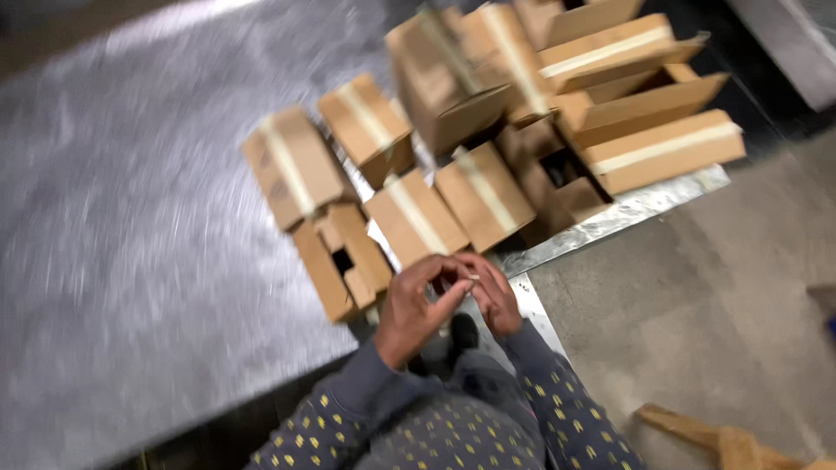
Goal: The person places blue bottles into cardboard boxes and seals the openings with strips of tape.
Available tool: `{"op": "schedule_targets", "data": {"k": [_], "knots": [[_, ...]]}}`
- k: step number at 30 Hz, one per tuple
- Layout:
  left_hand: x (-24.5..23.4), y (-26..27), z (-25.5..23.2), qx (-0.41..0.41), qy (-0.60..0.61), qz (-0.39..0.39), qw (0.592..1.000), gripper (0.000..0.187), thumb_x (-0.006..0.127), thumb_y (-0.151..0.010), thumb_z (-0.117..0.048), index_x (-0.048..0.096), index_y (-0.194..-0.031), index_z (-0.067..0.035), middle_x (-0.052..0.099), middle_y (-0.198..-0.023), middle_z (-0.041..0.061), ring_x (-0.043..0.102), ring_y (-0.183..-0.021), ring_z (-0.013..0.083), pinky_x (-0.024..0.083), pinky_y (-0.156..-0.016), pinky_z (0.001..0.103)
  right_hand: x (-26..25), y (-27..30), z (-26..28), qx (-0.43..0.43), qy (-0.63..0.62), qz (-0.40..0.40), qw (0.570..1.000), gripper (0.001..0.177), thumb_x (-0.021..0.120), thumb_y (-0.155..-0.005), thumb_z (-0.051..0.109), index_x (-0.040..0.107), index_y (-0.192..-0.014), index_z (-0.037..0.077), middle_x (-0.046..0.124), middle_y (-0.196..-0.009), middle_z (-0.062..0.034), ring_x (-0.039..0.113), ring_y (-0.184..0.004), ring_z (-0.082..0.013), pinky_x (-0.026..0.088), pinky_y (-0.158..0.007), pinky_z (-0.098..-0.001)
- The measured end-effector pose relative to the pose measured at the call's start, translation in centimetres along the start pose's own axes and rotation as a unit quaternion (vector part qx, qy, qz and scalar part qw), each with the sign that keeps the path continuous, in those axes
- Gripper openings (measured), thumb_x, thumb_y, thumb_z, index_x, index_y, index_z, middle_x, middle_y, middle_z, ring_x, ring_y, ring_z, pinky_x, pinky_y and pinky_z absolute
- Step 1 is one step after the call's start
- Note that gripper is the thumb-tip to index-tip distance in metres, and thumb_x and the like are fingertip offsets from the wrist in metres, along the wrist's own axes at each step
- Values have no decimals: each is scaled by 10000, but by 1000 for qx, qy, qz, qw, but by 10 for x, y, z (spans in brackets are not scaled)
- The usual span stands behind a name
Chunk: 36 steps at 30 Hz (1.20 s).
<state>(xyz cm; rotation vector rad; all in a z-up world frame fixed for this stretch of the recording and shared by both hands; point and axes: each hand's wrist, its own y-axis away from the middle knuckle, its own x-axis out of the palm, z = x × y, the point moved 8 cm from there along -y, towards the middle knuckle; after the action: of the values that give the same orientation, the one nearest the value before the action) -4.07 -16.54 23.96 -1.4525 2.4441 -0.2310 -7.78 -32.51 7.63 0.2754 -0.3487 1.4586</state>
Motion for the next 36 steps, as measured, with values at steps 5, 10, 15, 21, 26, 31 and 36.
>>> {"op": "schedule_targets", "data": {"k": [5, 10, 15, 21, 26, 31, 36], "knots": [[46, -15, 19, 1, 28, 40, 999, 114, 887, -1083, -182, 852, -1170, -117, 867, -955, 109, 834, -894, 275, 654, -806, 405, -90, 54, -34, -48, 32, -114, 992, 621, 462, -1264, 456, 760, -1469, -48, 822, -1267, -228, 830, -1188, -322, 623, -1132, -508], [100, -24, 35, -5, 36, 83, 996, 159, 833, -1136, -161, 807, -1276, -91, 864, -1044, 168, 853, -1029, 358, 673, -845, 505, -95, 97, 33, -83, 92, -236, 964, 295, 790, -1142, 192, 826, -1260, -76, 798, -994, -151, 696, -981, -193, 607, -923, -394], [165, -42, 27, 5, 36, 128, 991, 202, 820, -1151, -153, 753, -1331, -92, 851, -1076, 178, 853, -1078, 398, 678, -854, 527, -150, 134, 25, -81, 80, -291, 950, 191, 893, -1064, 103, 849, -1136, -69, 808, -857, -150, 708, -829, -169, 613, -807, -360], [270, -72, 52, -15, 29, 157, 987, 296, 834, -1138, -152, 723, -1405, -86, 865, -1075, 202, 864, -1051, 406, 694, -853, 523, -246, 165, 41, -62, 81, -342, 934, 192, 874, -1102, 163, 858, -1101, -28, 814, -855, -103, 701, -831, -132, 605, -815, -333], [372, -105, 101, -51, -11, 173, 984, 125, 880, -1114, -186, 817, -1209, -133, 891, -1019, 144, 870, -935, 354, 676, -746, 479, -350, 188, 57, -31, 93, -376, 921, 209, 887, -1100, 193, 855, -1111, -14, 816, -887, -84, 702, -850, -133, 603, -856, -333], [473, -142, 169, -127, 5, 178, 976, 152, 950, -1046, -266, 846, -1080, -160, 894, -966, 98, 856, -907, 244, 659, -733, 373, -457, 192, 69, 5, 127, -407, 905, 203, 876, -1110, 152, 846, -1182, -36, 840, -945, -125, 718, -930, -169, 614, -958, -368], [551, -184, 228, -136, -7, 156, 978, 81, 924, -998, -236, 873, -1028, -181, 882, -997, 130, 851, -1002, 331, 691, -952, 468, -557, 179, 56, 8, 145, -424, 894, 134, 906, -1090, 124, 865, -1130, 4, 836, -905, -97, 726, -895, -140, 635, -929, -345]]}}
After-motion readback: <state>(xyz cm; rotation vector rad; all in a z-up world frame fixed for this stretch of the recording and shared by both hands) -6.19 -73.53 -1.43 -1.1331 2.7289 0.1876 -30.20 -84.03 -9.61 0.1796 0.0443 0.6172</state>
